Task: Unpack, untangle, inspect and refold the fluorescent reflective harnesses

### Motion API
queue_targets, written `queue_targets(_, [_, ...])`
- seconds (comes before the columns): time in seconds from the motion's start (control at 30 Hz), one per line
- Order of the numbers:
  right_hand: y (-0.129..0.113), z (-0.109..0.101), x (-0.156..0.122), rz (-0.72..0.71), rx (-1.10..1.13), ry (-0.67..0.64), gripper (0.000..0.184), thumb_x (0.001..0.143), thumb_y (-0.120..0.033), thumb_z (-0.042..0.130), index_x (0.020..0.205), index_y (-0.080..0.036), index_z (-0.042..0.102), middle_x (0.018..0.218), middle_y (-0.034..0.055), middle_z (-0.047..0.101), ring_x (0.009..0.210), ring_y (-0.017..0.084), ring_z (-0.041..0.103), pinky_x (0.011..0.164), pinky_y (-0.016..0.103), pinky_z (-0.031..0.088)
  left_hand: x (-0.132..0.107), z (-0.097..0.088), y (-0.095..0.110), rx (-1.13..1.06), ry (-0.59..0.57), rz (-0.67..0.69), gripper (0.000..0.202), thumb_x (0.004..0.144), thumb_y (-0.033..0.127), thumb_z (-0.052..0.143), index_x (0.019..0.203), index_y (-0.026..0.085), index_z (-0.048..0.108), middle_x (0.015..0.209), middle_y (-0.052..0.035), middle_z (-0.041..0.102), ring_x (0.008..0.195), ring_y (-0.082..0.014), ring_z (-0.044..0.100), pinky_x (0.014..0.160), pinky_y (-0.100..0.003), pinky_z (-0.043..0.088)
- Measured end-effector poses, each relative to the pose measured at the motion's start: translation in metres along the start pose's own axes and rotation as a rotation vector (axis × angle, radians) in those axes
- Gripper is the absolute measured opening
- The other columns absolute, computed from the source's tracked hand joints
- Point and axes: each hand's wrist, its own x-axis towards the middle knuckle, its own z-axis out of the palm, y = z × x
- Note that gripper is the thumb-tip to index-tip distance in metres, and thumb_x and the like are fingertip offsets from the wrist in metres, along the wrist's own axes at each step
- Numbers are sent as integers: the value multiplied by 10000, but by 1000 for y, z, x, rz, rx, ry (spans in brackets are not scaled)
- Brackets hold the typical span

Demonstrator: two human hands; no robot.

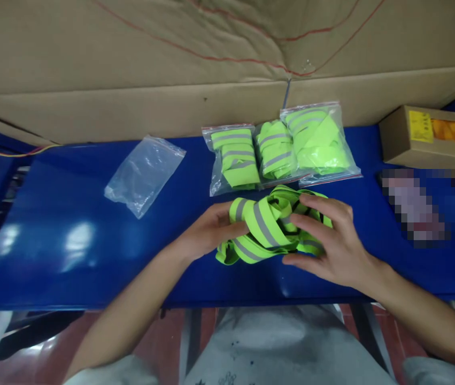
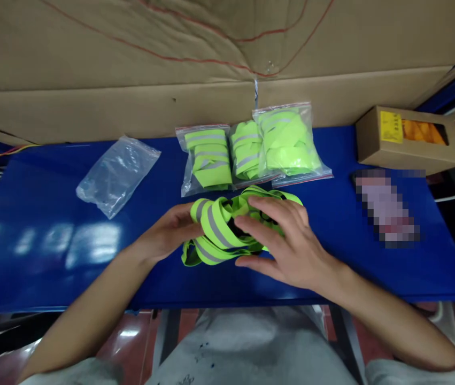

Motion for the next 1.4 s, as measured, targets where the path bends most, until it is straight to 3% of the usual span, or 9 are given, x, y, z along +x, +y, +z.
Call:
queue_targets(0.13, [0, 9, 0, -70, 34, -74, 773, 879, -466, 822, 1541, -270, 474, 1605, 171, 490, 1483, 385, 484, 1174, 564, 452, -2, 7, -1, 59, -177, -79, 335, 900, 384, 810, 1139, 155, 756, 1070, -71, 789, 942, -191, 748, 874, -282, 602])
queue_targets(0.27, [0, 4, 4, -115, 91, -232, 604, 936, -306, 753, 1495, -232, 537, 1505, 162, 613, 1280, 318, 672, 1056, 469, 561, 0, 9, -3, 208, -189, -119, 386, 929, 475, 752, 1117, 138, 730, 1001, -59, 757, 893, -185, 708, 822, -285, 582])
queue_targets(0.37, [0, -2, 7, -20, 163, -202, 467, 912, -189, 697, 1369, -269, 645, 1318, 89, 736, 1101, 261, 748, 960, 408, 612, 1, 9, -4, 384, -187, -103, 351, 938, 447, 729, 1109, 141, 714, 984, -49, 728, 892, -180, 674, 787, -270, 553])
queue_targets(0.53, [3, -13, 11, 163, 469, -138, 570, 846, -53, 675, 1356, -307, 653, 1229, 52, 766, 1139, 235, 745, 980, 369, 621, -5, 7, 2, 547, -227, -103, 413, 886, 328, 748, 1250, 189, 610, 1129, -48, 709, 1002, -199, 660, 809, -269, 557])
queue_targets(0.77, [7, -21, 8, 355, 593, -89, 467, 900, -141, 753, 1310, -356, 692, 1199, 17, 780, 1087, 248, 761, 904, 384, 635, -13, -7, 20, 583, -248, -130, 502, 921, 366, 732, 1363, 220, 543, 1206, -66, 673, 1071, -201, 663, 811, -255, 573])
queue_targets(1.0, [7, -21, 7, 574, 644, 56, 349, 901, -259, 804, 1219, -379, 723, 1094, 11, 782, 913, 259, 756, 694, 403, 631, -12, -7, 16, 808, 34, 102, 614, 955, 396, 704, 1502, 237, 473, 1266, -99, 701, 1095, -242, 709, 896, -337, 603])
queue_targets(1.13, [7, -14, 11, 626, 615, 134, 308, 893, -271, 814, 1170, -368, 719, 1012, 12, 765, 800, 226, 720, 617, 367, 584, -11, 10, 3, 1207, 391, 617, 511, 974, 230, 648, 1469, 229, 522, 1413, -143, 629, 1318, -281, 619, 1109, -443, 523])
queue_targets(1.23, [4, -9, 14, 642, 623, 136, 251, 894, -268, 809, 1118, -330, 713, 993, 13, 756, 800, 209, 713, 631, 341, 586, -9, 22, -10, 1303, 252, 924, 427, 973, 314, 660, 1384, 230, 581, 1445, -168, 602, 1364, -310, 586, 1121, -482, 512])
queue_targets(1.4, [-3, -1, 16, 661, 656, 111, 212, 892, -234, 796, 1078, -274, 701, 974, 12, 747, 760, 157, 689, 589, 258, 565, -3, 28, -24, 1347, 250, 916, 473, 902, 358, 766, 1315, 217, 584, 1435, -192, 587, 1388, -331, 568, 1102, -485, 533])
